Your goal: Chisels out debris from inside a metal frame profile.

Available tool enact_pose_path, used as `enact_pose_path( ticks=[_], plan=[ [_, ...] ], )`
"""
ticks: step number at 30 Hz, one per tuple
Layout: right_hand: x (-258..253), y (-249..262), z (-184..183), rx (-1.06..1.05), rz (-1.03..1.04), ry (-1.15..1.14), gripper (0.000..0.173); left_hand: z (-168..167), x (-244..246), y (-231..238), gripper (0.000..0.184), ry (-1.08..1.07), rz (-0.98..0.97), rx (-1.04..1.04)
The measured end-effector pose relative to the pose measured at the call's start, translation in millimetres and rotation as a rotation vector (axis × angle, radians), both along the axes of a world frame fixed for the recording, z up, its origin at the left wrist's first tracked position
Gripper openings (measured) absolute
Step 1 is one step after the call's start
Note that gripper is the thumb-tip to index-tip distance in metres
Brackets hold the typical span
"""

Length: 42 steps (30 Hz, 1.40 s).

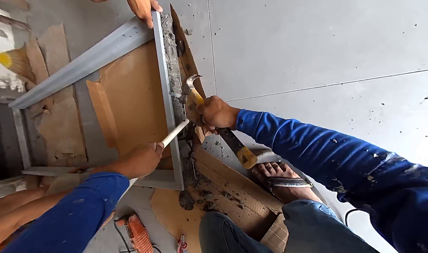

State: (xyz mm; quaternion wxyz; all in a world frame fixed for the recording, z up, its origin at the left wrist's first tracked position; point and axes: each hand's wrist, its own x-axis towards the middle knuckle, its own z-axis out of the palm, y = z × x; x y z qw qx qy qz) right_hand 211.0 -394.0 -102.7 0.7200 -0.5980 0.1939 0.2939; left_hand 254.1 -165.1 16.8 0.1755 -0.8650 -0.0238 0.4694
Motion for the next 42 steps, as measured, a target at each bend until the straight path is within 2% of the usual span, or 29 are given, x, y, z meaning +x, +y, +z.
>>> enact_pose_path(
  ticks=[3, 5, 8, 10, 13, 16, 19, 22, 24, 27, 30, 33, 35, 39, 42],
  plan=[
    [-6.2, 8.9, 0.0, 0.041, -0.043, -0.02, 0.036, -26.5, -9.7, 9.8, 0.053, -0.037, -0.109, -0.008],
    [-16.2, 15.3, -3.1, 0.065, -0.058, -0.034, 0.038, -31.0, -33.5, 23.0, 0.052, 0.0, -0.153, 0.011],
    [-28.0, 14.7, -6.0, 0.116, -0.059, -0.057, 0.038, -9.0, -76.3, 36.8, 0.052, 0.21, -0.124, 0.085],
    [-36.4, 15.0, -9.1, 0.149, -0.064, -0.055, 0.038, 9.2, -91.4, 49.6, 0.053, 0.185, -0.111, 0.061],
    [-42.5, 20.4, -12.9, 0.163, -0.083, -0.024, 0.037, 14.0, -83.5, 46.5, 0.05, -0.078, -0.186, -0.042],
    [-41.8, 27.1, -13.4, 0.158, -0.079, -0.011, 0.037, -18.5, -58.3, 28.3, 0.052, -0.228, -0.251, -0.012],
    [-50.9, 22.3, -17.3, 0.176, -0.089, -0.02, 0.036, -45.5, -57.7, 28.3, 0.052, -0.195, -0.272, 0.024],
    [-63.0, 11.3, -20.0, 0.181, -0.092, -0.017, 0.036, -28.6, -78.3, 38.0, 0.05, -0.129, -0.192, 0.043],
    [-67.4, 1.0, -23.1, 0.152, -0.083, -0.028, 0.036, -8.5, -78.5, 22.2, 0.05, -0.085, -0.157, 0.024],
    [-69.6, -0.4, -28.1, 0.143, -0.052, -0.013, 0.036, 16.3, -79.0, -10.2, 0.049, -0.042, -0.269, 0.045],
    [-63.9, 10.4, -26.9, 0.167, -0.035, 0.007, 0.036, 10.3, -57.6, -11.9, 0.052, -0.119, -0.319, 0.067],
    [-59.6, 16.7, -24.6, 0.171, -0.011, 0.006, 0.038, -3.4, -33.7, -16.4, 0.054, -0.034, -0.268, 0.194],
    [-58.2, 17.1, -21.0, 0.165, -0.019, -0.022, 0.038, -6.4, -25.8, -18.7, 0.054, -0.013, -0.211, 0.208],
    [-51.5, 8.0, -3.7, 0.1, -0.14, -0.202, 0.036, -4.3, -25.5, -17.5, 0.052, -0.022, -0.155, 0.175],
    [-43.7, 2.8, 11.7, 0.062, -0.351, -0.36, 0.033, -8.7, -35.1, -8.1, 0.05, -0.011, -0.25, 0.168]
  ],
)
